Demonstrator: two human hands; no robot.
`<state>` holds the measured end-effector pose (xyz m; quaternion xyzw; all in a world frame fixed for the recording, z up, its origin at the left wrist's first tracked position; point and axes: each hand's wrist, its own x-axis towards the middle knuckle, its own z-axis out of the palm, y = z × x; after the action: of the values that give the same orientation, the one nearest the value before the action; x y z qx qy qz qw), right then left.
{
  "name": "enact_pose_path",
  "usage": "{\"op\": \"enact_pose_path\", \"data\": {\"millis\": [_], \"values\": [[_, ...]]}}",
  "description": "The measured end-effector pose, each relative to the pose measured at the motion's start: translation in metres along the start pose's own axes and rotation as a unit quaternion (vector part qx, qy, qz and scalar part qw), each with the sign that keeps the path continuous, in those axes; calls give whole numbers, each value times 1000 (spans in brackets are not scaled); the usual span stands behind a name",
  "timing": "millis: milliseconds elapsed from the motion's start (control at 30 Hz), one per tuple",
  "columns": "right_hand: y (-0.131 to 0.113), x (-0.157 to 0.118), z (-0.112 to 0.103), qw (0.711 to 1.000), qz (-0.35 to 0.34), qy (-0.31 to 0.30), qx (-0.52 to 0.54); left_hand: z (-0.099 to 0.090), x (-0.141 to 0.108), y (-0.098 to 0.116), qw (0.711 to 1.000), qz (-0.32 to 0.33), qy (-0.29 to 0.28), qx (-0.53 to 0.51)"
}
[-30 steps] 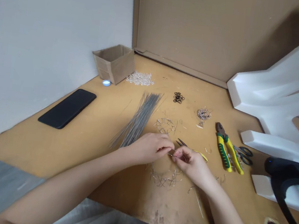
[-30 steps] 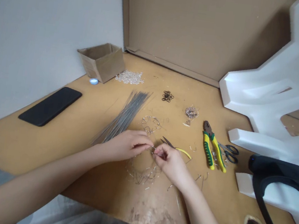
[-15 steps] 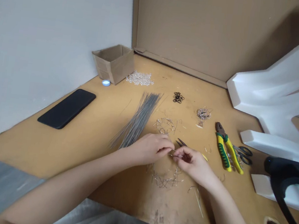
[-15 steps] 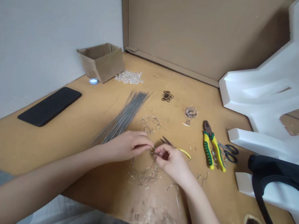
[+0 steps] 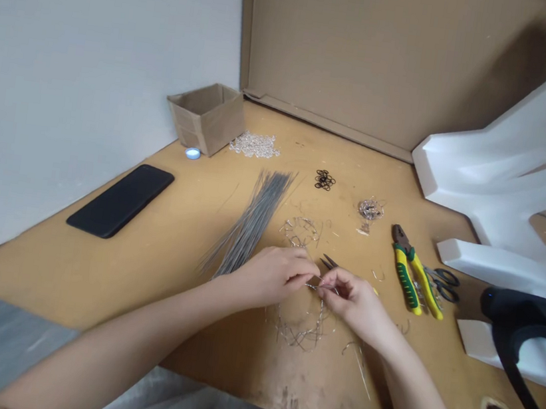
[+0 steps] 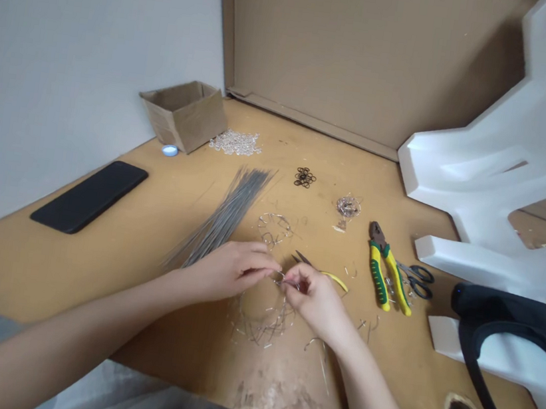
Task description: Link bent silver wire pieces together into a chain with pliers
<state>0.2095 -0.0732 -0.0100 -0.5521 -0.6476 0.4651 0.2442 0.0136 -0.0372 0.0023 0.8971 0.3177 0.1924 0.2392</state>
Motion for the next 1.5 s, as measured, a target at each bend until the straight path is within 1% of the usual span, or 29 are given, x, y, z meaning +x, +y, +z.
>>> {"op": "enact_pose_path", "data": {"millis": [100,167,267,333,433,567,700,900,1067,1233,1367,1500], "values": [[-7,-2,1,995,51,-33,80,1,-1,-1,1000,-6,3,16],[-12,-2,3,988,64,-50,130,1,-2,-1,1000,-5,5,17],[-15,0,4,979,75,-50,181,2,-2,-1,1000,-5,9,10],[-14,2,5,977,83,-33,192,1,-2,-1,1000,-8,16,6],[-12,4,6,980,99,-9,171,2,-2,-1,1000,-5,22,-1],[-10,5,6,986,115,-7,123,3,-1,-1,1000,-1,17,-11],[-11,4,5,989,97,3,108,4,-1,0,1000,-3,16,-18],[-15,3,3,991,81,8,107,3,-2,1,998,-5,41,-40],[-11,4,5,994,35,20,100,2,-2,2,999,-9,36,-31],[-3,6,8,997,22,41,63,2,-2,1,1000,-3,14,-3],[-2,5,10,997,32,64,43,3,-3,0,1000,-5,3,29],[-2,4,10,997,38,64,39,3,-3,1,996,-7,-13,92]]}}
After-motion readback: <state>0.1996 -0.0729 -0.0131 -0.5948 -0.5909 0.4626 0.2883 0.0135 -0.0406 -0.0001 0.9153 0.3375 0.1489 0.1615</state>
